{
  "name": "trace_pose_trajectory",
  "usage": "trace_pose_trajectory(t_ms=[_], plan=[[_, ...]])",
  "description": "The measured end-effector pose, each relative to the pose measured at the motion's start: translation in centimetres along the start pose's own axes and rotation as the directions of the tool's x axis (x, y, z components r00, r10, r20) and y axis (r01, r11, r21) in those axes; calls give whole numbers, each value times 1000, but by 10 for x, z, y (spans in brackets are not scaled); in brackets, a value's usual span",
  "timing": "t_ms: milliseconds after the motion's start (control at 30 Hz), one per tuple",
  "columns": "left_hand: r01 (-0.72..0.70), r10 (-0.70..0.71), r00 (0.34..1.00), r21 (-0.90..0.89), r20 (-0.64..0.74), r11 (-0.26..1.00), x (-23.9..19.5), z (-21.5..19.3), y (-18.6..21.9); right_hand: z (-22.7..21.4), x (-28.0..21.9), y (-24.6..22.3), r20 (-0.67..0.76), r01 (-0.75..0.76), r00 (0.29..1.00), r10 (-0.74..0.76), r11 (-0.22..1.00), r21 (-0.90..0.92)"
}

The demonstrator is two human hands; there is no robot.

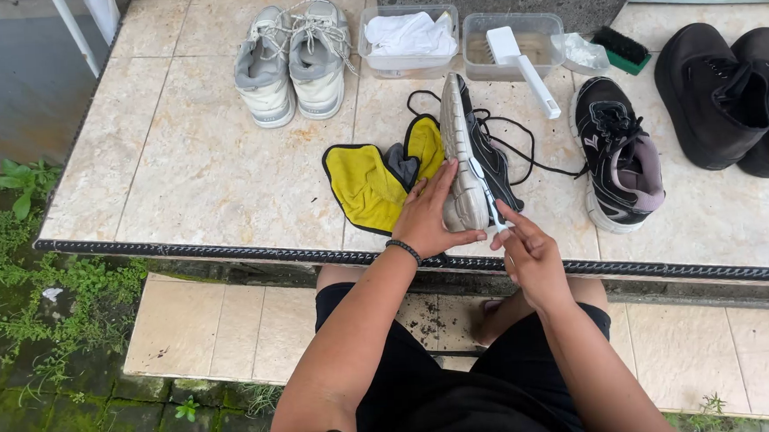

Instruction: Cleaning the sole of a sneaker using a small brush, cleaning solution, and a cloth.

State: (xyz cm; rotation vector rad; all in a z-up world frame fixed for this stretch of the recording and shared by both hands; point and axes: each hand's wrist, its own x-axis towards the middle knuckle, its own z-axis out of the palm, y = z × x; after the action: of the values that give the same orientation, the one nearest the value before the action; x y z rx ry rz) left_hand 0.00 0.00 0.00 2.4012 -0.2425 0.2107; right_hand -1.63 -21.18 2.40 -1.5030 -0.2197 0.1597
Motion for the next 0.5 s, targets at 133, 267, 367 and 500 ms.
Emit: trace_pose_trajectory(t_ms=[133,267,367,500], plan=[[-3,3,1000,-2,5,1000,2,-2,2,-9,-31,4,-26,-32,999,31,999,-14],[-1,1,1000,-1,3,1000,-1,2,2,-5,-14,-5,0,-5,1000,5,1000,-27],[-6,6,1000,-9,-12,1000,0,0,2,7,31,-15,24,34,999,-34,999,-29],[1,-1,1000,-23,-16,1000,0,-3,7,14,83,-10,24,79,997,-79,997,0]])
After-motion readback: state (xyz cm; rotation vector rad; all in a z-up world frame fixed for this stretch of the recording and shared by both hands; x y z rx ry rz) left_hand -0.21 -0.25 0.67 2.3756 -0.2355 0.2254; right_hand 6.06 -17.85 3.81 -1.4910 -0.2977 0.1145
